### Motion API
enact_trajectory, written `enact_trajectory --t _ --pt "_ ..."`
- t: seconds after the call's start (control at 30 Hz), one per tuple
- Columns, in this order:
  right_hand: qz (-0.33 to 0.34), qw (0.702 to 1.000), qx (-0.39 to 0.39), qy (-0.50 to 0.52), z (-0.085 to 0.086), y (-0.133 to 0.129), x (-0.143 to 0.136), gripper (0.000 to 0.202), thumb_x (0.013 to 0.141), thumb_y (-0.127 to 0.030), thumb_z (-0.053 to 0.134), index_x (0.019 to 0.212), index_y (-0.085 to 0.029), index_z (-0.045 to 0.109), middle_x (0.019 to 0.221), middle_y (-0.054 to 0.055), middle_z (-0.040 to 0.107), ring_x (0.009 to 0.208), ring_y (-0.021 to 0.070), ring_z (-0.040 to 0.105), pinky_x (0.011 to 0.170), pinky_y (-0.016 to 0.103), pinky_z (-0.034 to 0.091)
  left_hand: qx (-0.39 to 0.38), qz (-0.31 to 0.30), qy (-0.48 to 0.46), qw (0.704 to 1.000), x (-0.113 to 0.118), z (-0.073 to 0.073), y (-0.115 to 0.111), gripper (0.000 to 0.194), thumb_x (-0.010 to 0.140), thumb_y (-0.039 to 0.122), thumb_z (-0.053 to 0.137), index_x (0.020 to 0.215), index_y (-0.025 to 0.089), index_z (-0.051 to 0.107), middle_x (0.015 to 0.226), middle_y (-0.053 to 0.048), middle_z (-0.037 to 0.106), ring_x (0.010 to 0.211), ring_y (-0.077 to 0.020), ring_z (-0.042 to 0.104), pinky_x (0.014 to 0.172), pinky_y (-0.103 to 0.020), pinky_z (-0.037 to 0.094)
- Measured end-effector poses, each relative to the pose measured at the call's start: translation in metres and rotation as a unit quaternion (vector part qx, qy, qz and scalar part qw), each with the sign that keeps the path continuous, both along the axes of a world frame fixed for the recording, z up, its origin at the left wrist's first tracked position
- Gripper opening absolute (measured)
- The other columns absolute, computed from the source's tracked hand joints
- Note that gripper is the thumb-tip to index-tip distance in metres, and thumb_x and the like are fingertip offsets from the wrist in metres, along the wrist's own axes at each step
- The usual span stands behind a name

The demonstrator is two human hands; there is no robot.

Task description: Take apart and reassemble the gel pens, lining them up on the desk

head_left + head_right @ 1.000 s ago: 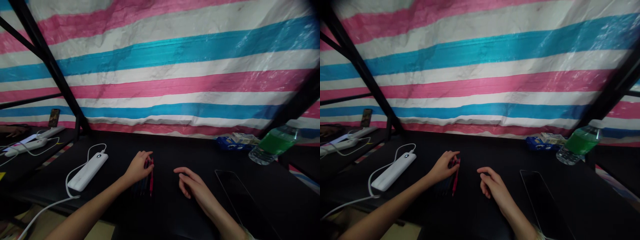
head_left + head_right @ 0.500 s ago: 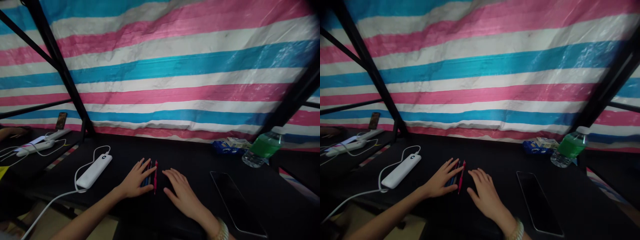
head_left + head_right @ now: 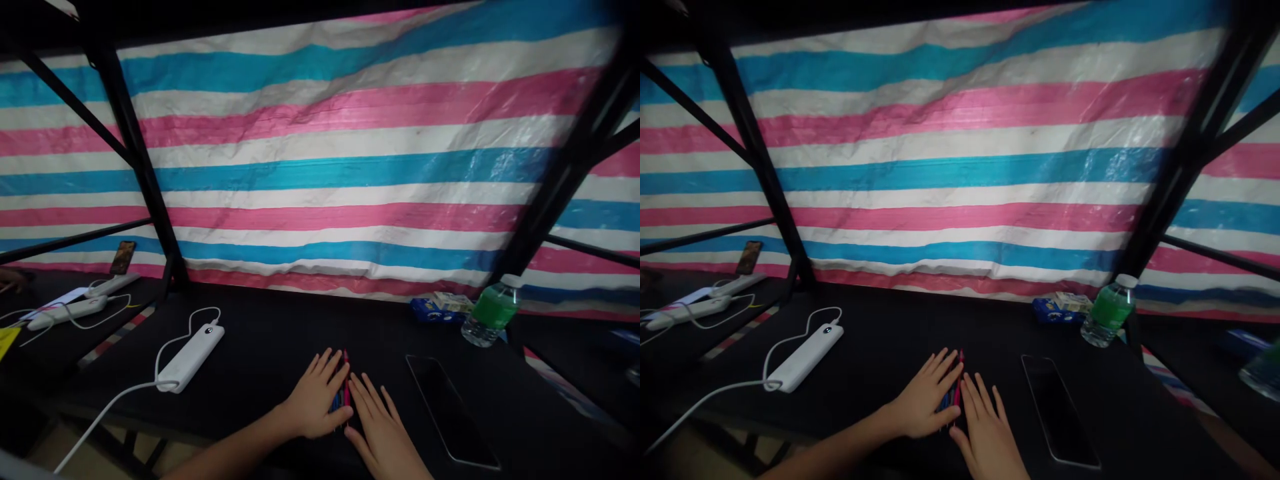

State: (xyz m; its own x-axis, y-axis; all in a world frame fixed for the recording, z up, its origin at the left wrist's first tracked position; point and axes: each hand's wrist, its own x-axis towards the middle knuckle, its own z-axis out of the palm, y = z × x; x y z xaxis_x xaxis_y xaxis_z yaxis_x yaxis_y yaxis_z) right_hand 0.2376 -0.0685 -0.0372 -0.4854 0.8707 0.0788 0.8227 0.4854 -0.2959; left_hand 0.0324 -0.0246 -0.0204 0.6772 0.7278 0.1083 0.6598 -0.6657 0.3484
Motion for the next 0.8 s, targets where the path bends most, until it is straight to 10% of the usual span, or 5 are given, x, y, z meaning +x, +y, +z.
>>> enact_trajectory --t 0.63,0.8 --pt "-0.049 0.995 0.072 0.056 -0.008 0.000 0.000 0.063 0.097 -0.052 0.039 0.149 -0.016 0.036 0.152 0.011 0.038 0.143 0.0274 0.029 0.117 0.050 0.024 0.001 0.043 -0.131 0.990 0.000 -0.008 0.009 0.071 0.093 0.057 0.041 0.152 0.025 0.019 0.159 -0.008 0.022 0.147 -0.0257 0.015 0.118 -0.052 0.013" --pt "-0.061 0.984 0.008 0.170 -0.006 0.010 0.006 0.063 0.097 -0.052 0.040 0.149 -0.016 0.035 0.153 0.011 0.036 0.144 0.0267 0.026 0.118 0.051 0.020 0.014 0.064 -0.157 0.985 -0.030 -0.005 -0.002 0.118 0.069 0.069 0.067 0.154 0.023 -0.001 0.160 -0.013 0.013 0.146 -0.0331 0.014 0.118 -0.054 0.014"
